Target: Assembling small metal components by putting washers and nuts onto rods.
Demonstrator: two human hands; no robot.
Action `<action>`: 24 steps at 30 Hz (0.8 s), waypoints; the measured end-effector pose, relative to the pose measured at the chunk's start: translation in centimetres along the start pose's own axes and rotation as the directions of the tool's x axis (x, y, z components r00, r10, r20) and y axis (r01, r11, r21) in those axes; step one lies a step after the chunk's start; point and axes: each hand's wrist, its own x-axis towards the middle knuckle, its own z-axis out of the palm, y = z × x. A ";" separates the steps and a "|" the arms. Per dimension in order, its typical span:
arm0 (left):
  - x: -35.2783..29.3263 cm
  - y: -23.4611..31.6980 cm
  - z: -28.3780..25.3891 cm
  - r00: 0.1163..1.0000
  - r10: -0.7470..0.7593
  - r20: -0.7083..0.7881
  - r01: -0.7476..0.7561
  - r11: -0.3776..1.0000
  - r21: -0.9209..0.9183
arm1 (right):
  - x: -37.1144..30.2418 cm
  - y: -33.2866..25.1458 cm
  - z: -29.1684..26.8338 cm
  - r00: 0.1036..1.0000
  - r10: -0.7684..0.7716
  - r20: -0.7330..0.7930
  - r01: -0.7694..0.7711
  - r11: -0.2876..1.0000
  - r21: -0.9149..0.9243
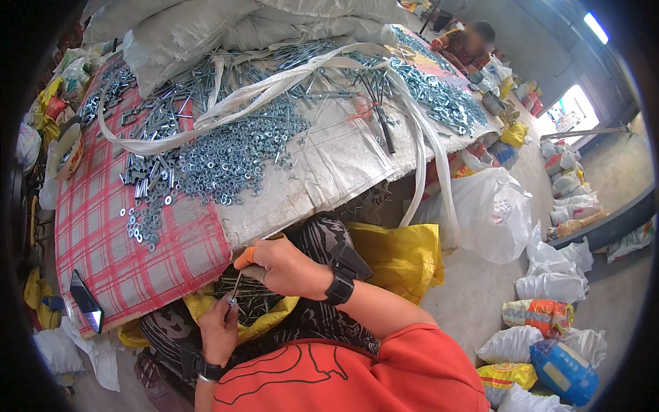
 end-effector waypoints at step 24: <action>-0.6 0.3 -0.5 0.935 -0.201 0.293 0.337 0.763 -0.552 | -2.3 0.4 0.2 0.964 0.257 -0.067 -0.231 0.935 0.269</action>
